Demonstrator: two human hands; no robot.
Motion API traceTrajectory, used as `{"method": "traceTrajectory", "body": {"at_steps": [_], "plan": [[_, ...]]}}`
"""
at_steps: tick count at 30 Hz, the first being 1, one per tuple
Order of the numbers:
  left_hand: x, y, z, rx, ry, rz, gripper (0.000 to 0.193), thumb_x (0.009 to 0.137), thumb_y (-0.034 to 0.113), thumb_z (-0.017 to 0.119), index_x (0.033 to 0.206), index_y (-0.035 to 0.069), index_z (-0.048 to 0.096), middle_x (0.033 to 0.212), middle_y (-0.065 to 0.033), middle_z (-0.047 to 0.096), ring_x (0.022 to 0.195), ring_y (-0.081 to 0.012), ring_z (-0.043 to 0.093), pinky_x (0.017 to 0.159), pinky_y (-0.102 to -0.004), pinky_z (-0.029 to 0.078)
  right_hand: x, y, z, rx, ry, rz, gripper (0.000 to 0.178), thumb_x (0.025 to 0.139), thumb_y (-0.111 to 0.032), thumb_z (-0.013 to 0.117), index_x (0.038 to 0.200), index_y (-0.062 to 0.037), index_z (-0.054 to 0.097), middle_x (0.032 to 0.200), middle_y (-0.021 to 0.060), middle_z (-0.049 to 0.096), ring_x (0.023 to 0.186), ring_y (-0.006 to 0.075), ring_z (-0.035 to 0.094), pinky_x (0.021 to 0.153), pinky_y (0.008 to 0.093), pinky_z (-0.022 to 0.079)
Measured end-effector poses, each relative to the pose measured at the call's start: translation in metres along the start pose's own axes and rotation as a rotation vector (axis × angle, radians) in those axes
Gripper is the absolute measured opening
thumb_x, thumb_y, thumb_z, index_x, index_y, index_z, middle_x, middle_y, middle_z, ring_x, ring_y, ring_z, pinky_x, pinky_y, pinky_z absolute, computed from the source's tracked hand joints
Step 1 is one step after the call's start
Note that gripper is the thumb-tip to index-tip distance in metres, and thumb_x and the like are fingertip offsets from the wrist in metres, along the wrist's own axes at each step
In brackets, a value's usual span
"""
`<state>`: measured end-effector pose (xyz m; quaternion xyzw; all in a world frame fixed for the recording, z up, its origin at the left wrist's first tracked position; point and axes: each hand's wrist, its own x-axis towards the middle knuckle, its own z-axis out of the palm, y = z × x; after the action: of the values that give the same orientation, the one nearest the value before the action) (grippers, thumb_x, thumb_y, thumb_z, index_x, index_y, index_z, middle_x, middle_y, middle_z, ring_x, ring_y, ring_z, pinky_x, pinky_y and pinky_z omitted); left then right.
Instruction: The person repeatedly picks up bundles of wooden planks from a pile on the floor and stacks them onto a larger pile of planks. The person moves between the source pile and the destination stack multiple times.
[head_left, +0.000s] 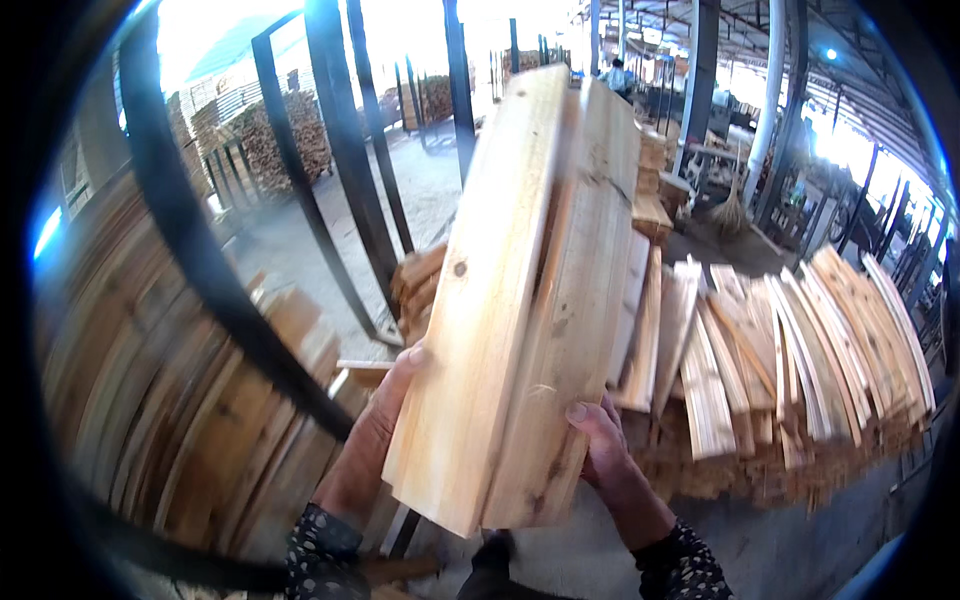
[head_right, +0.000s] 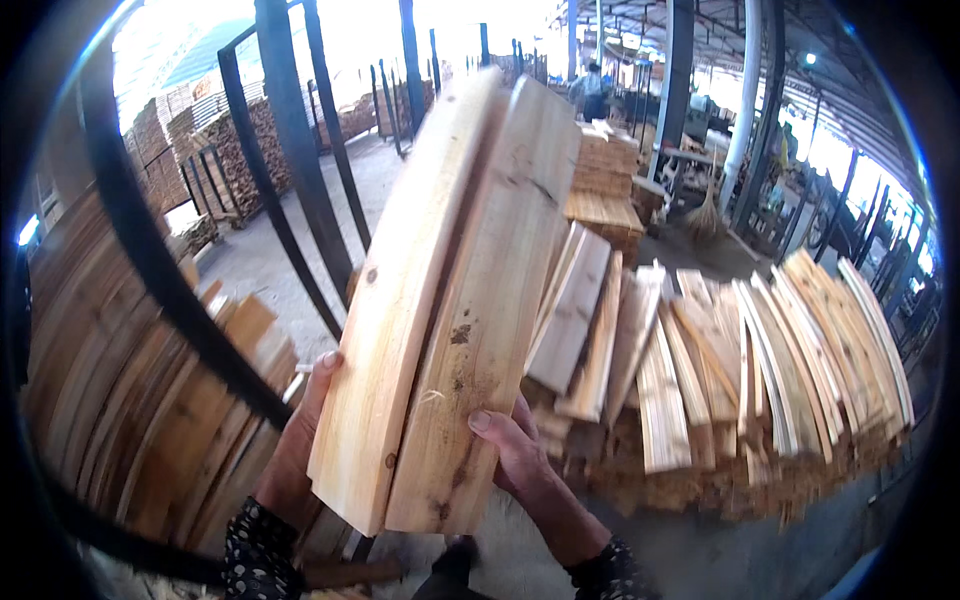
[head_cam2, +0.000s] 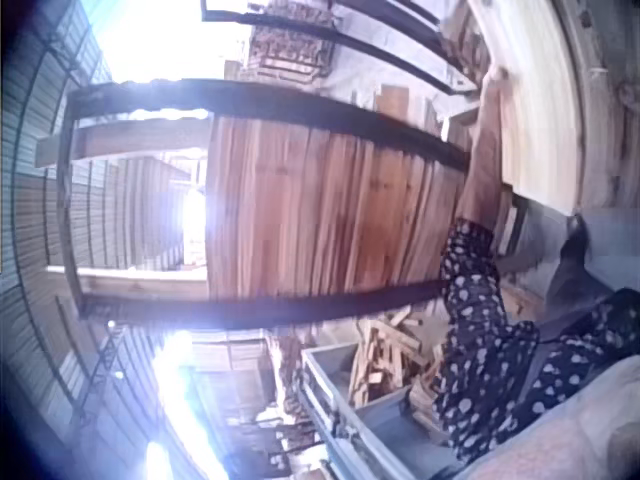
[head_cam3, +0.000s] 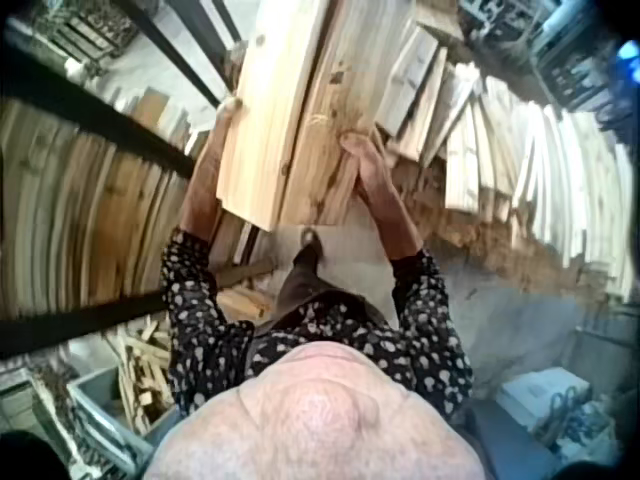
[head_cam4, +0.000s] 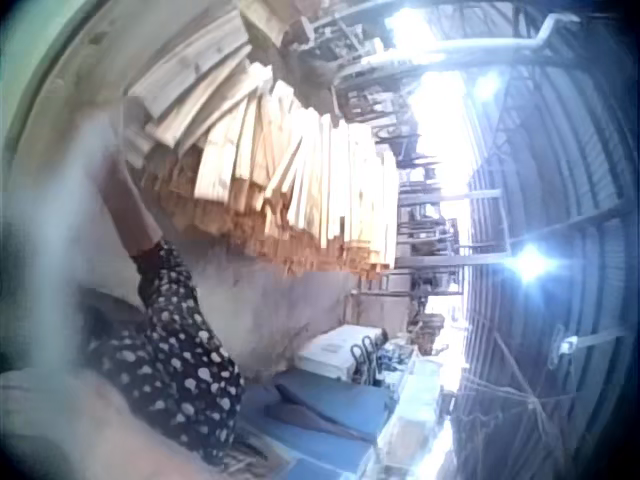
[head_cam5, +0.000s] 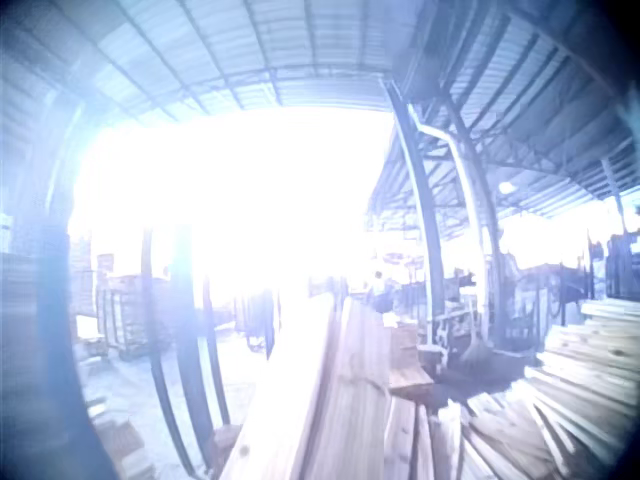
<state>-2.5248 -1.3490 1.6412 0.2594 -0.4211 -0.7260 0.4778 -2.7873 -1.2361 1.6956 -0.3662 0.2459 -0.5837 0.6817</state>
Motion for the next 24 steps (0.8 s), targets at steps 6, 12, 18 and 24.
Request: {"method": "traceTrajectory", "body": {"at_steps": [6,12,18,24], "plan": [[0.190,0.124,-0.016,0.726,-0.064,-0.131,0.059,0.077,0.028,0.059,0.128,0.009,0.038,0.111,-0.0120,0.053,0.094,-0.0140,0.054,0.074,-0.0267,0.048,0.216,0.034,-0.032,-0.395,0.119,0.054,0.053,0.081,-0.021,0.055,0.124,-0.0014,0.033,0.108,0.0103,0.050,0.099,0.0207,0.049,0.087,0.0322,0.040],[0.252,0.098,-0.068,1.960,0.032,-0.205,0.088,0.069,0.062,0.054,0.135,0.014,0.024,0.139,-0.0148,0.019,0.125,-0.0341,0.026,0.098,-0.0427,0.029,0.263,0.076,-0.058,-0.601,0.342,-0.095,0.067,0.077,-0.018,0.058,0.127,0.0089,0.022,0.117,0.0217,0.046,0.111,0.0244,0.044,0.097,0.0309,0.031],[0.250,0.069,-0.071,1.923,0.158,-0.137,0.078,0.071,0.054,0.054,0.134,0.015,0.028,0.140,-0.0142,0.019,0.124,-0.0340,0.026,0.097,-0.0469,0.028,0.268,0.068,-0.099,-0.669,0.289,-0.001,0.069,0.076,-0.017,0.061,0.125,0.0148,0.024,0.119,0.0227,0.045,0.114,0.0230,0.041,0.098,0.0286,0.029],[0.243,0.052,-0.047,1.946,0.333,-0.130,0.070,0.073,0.048,0.054,0.130,0.012,0.036,0.137,-0.0199,0.023,0.124,-0.0357,0.025,0.099,-0.0445,0.025,0.301,-0.019,-0.122,-0.661,0.318,0.005,0.073,0.078,-0.019,0.057,0.131,0.0090,0.015,0.136,0.0270,0.018,0.128,0.0335,0.020,0.105,0.0372,0.017]]}}
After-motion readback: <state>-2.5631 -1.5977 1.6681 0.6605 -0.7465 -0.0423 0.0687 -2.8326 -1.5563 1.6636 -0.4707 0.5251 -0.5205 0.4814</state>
